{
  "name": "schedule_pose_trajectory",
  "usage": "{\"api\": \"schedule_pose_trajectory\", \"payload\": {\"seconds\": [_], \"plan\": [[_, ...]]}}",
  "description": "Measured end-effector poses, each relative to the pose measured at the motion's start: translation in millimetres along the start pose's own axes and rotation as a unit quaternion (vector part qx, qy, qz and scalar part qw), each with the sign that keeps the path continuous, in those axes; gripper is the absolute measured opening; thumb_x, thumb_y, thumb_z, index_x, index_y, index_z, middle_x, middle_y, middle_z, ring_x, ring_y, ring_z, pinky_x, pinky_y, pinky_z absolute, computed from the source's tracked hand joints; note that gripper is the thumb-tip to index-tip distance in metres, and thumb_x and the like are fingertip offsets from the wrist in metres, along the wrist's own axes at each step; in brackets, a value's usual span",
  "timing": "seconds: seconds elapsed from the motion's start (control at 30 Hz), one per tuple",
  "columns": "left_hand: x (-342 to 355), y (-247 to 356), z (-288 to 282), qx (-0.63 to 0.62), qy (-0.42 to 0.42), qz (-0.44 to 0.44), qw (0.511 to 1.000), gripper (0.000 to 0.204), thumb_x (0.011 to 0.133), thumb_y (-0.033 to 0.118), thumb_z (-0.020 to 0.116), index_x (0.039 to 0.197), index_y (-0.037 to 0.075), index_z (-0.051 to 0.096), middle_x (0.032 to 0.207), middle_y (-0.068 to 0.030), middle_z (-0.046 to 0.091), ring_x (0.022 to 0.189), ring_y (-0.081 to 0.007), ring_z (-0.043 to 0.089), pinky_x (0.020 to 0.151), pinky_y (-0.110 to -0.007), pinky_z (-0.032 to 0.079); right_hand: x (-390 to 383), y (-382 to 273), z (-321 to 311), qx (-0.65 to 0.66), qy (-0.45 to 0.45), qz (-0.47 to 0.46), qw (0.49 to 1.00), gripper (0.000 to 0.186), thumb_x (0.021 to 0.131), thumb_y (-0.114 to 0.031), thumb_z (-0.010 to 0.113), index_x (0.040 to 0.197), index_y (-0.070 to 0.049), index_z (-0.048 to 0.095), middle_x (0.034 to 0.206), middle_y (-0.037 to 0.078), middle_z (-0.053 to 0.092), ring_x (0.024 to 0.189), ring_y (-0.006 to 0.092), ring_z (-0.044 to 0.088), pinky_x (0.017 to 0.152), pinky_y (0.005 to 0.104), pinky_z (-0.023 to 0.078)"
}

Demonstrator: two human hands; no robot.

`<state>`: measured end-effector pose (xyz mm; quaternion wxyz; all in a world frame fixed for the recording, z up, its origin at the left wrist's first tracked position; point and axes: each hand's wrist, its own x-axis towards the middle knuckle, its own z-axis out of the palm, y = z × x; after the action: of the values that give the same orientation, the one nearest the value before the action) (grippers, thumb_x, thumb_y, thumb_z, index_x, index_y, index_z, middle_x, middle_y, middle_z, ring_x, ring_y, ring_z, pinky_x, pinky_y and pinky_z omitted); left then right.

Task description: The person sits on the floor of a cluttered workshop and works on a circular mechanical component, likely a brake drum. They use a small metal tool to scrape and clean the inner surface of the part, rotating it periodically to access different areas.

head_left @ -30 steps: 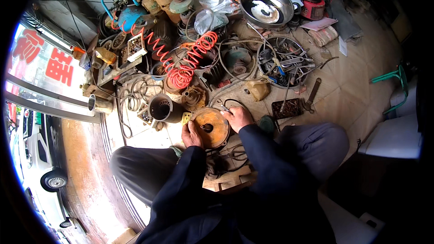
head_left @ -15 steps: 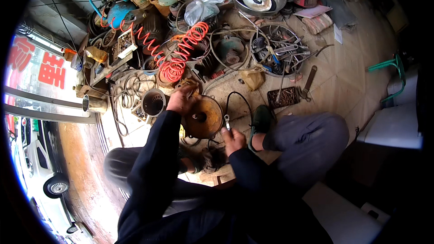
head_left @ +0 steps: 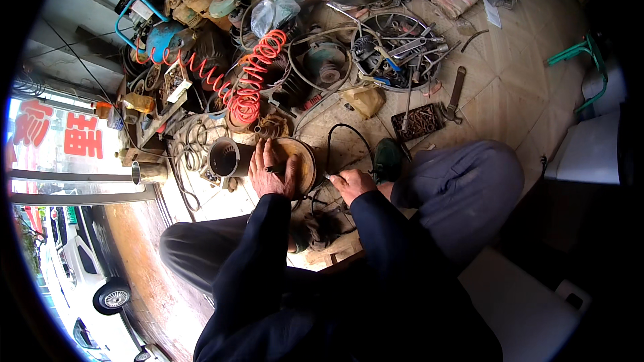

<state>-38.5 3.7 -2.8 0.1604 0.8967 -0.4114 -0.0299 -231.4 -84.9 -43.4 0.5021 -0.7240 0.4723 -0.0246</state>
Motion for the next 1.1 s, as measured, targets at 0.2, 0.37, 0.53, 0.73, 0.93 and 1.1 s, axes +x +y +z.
{"api": "schedule_pose_trajectory", "payload": {"seconds": [0.2,0.37,0.53,0.73,0.93,1.1], "plan": [[2,4,11,0.024,0.029,0.004,0.999,0.064,0.096,0.045,0.059,0.150,0.016,0.045,0.153,-0.0163,0.044,0.140,-0.0376,0.040,0.114,-0.050,0.032,19,-2,-10,-0.040,-0.053,-0.021,0.998,0.045,0.091,-0.045,0.067,0.076,-0.003,0.070,0.073,0.021,0.066,0.070,0.0396,0.067,0.065,0.0473,0.051],[1,0,10,0.027,0.032,-0.004,0.999,0.062,0.096,0.044,0.059,0.149,0.016,0.046,0.153,-0.0169,0.045,0.139,-0.0378,0.041,0.114,-0.050,0.032,45,-21,-30,-0.086,-0.137,-0.026,0.986,0.044,0.091,-0.046,0.068,0.075,-0.004,0.072,0.071,0.020,0.066,0.068,0.0341,0.068,0.066,0.0458,0.051],[0,8,10,0.016,0.047,0.003,0.999,0.059,0.096,0.040,0.058,0.149,0.017,0.046,0.151,-0.0163,0.047,0.137,-0.0376,0.043,0.113,-0.050,0.033,-11,20,72,0.192,0.069,0.066,0.977,0.049,0.096,-0.046,0.062,0.080,0.000,0.069,0.066,0.022,0.061,0.062,0.0309,0.059,0.063,0.0466,0.044],[-1,-1,6,0.012,0.026,-0.009,1.000,0.060,0.095,0.039,0.058,0.149,0.014,0.046,0.152,-0.0167,0.046,0.139,-0.0374,0.041,0.115,-0.050,0.030,-40,-29,116,0.386,0.142,0.118,0.904,0.043,0.105,-0.040,0.051,0.088,-0.002,0.064,0.077,0.014,0.060,0.075,0.0235,0.059,0.069,0.0383,0.045],[3,5,7,0.007,0.017,-0.011,1.000,0.063,0.094,0.042,0.058,0.149,0.013,0.045,0.152,-0.0175,0.045,0.139,-0.0372,0.041,0.116,-0.049,0.028,-15,12,48,0.254,0.239,-0.103,0.932,0.029,0.102,-0.030,0.059,0.088,-0.006,0.067,0.063,0.007,0.056,0.056,0.0204,0.053,0.055,0.0361,0.042],[2,-1,5,0.022,0.037,-0.006,0.999,0.060,0.095,0.039,0.060,0.149,0.015,0.046,0.150,-0.0163,0.047,0.137,-0.0372,0.043,0.114,-0.049,0.032,10,-29,-43,-0.058,-0.027,-0.069,0.996,0.023,0.091,-0.026,0.065,0.099,-0.006,0.074,0.082,0.018,0.070,0.081,0.0335,0.069,0.073,0.0430,0.051]]}}
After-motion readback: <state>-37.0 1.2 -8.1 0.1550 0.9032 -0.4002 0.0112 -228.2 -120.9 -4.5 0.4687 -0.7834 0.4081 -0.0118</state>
